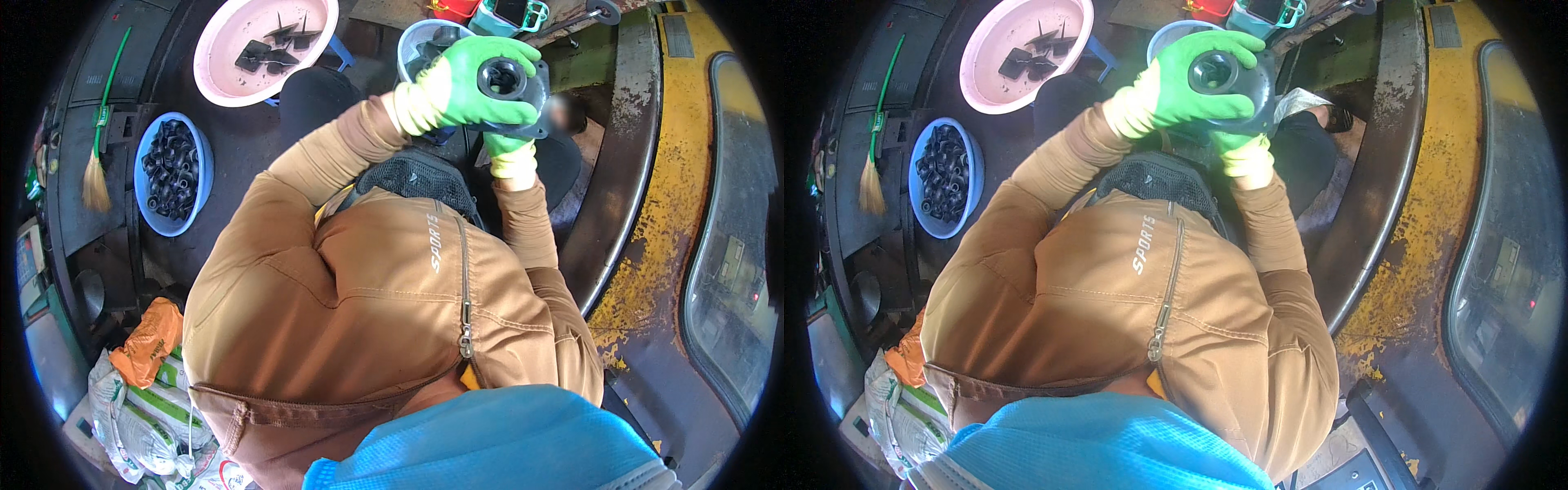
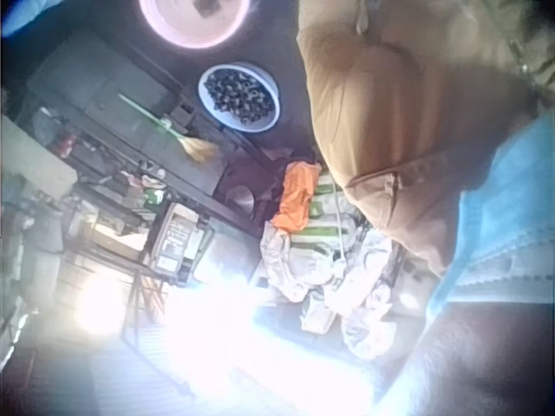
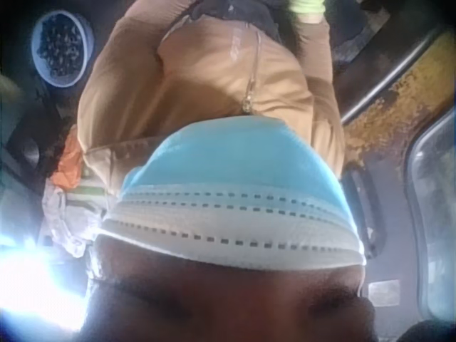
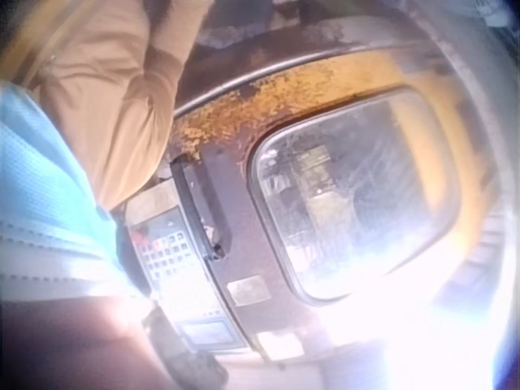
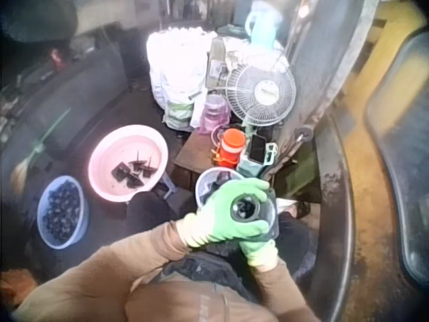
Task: The person repeatedly picks up black molded plastic parts from a white bucket, wipes them with a cloth, and places them into a pink basin. The person also briefly operates a machine lever and retrieves a part from the machine area.
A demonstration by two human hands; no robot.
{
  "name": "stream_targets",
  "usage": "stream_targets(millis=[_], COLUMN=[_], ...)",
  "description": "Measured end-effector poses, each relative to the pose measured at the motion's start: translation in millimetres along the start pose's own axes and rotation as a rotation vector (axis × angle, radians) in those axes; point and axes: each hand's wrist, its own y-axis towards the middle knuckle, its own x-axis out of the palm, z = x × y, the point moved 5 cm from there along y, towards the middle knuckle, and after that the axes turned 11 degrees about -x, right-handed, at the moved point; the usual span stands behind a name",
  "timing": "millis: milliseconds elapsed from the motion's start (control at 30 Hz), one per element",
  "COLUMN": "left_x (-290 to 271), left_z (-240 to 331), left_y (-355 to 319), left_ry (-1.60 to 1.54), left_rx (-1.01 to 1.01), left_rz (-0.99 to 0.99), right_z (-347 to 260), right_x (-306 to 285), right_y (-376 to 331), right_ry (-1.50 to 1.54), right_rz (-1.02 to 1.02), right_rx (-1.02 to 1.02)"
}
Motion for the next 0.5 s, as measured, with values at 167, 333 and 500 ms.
stream_targets(millis=[167,333,500], left_x=[8.7,3.1,1.7], left_z=[0.6,13.0,9.2], left_y=[-16.6,-15.8,-15.2], left_ry=[-0.035,-0.009,-0.043], left_rx=[0.159,0.143,0.082], left_rz=[0.244,0.249,0.144], right_z=[-8.6,-9.2,-11.4], right_x=[5.7,0.7,-2.9], right_y=[-11.9,-0.2,3.9], right_ry=[-0.195,-0.103,-0.117], right_rz=[0.175,-0.004,-0.202], right_rx=[-0.113,-0.07,0.003])
